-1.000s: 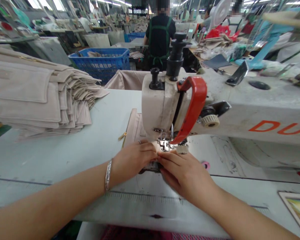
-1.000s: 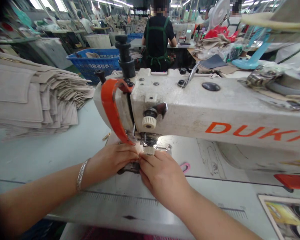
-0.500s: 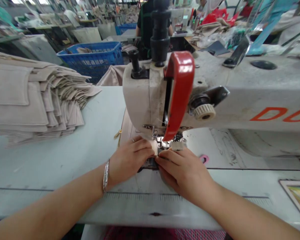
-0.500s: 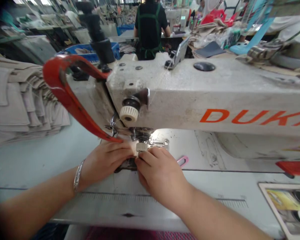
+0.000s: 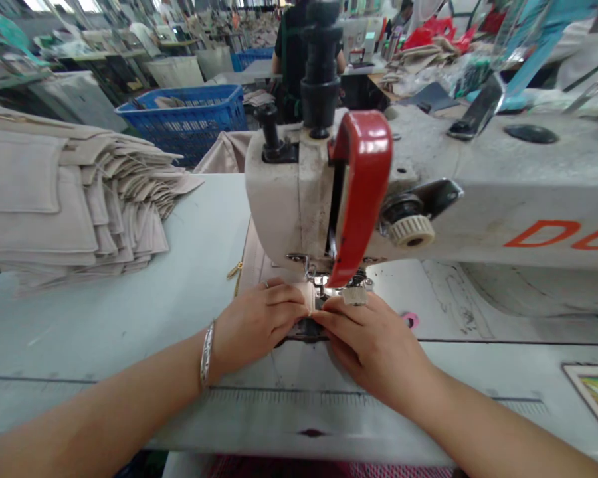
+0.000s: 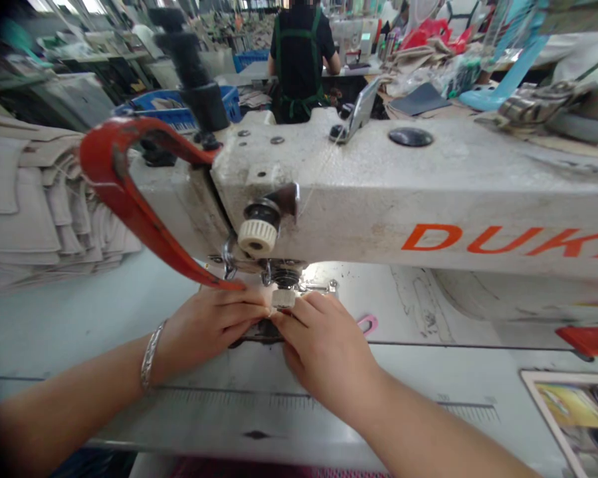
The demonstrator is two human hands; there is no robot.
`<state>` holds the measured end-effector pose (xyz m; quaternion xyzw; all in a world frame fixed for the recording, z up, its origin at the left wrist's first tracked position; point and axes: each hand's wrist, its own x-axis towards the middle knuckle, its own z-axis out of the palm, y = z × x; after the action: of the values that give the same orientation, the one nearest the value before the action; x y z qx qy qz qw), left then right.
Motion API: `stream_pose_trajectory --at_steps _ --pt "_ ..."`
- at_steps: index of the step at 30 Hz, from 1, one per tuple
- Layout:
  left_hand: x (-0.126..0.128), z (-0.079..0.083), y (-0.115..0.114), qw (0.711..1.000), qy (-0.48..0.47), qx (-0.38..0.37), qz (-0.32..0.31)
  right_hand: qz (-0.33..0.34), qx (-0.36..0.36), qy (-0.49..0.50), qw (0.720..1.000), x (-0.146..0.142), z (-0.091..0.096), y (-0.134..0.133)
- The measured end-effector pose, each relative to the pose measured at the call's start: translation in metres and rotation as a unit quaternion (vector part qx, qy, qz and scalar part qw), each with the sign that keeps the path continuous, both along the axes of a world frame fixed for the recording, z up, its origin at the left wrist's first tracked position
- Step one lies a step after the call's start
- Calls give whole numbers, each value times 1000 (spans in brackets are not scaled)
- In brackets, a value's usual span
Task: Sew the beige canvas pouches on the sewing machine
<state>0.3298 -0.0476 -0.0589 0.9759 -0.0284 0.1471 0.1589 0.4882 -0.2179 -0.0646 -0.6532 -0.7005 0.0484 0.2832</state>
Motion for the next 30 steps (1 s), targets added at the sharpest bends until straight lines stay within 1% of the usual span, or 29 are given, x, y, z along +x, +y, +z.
stream_pose_trajectory --at_steps 3,7,13,17,20,23,26,30 --pt "1 2 3 1000 11 8 -3 -9 2 -4 1000 -1 0 1" --pt "9 6 8 999 -21 32 -12 -30 -1 -23 999 -1 -1 5" --pt "20 8 14 998 -34 60 -12 -55 -4 -62 997 0 -4 11" --pt "22 3 20 996 -36 85 -5 -61 2 -68 996 0 -7 14" --pt "24 -2 25 994 -36 99 17 -59 4 -65 996 0 -9 14" --pt "25 -6 28 993 -44 105 39 -58 10 -63 996 0 -9 14" --pt "26 -8 30 992 -54 111 39 -62 8 -62 996 0 -7 15" --pt "26 -11 33 992 -56 102 44 -61 -6 -57 996 0 -5 15"
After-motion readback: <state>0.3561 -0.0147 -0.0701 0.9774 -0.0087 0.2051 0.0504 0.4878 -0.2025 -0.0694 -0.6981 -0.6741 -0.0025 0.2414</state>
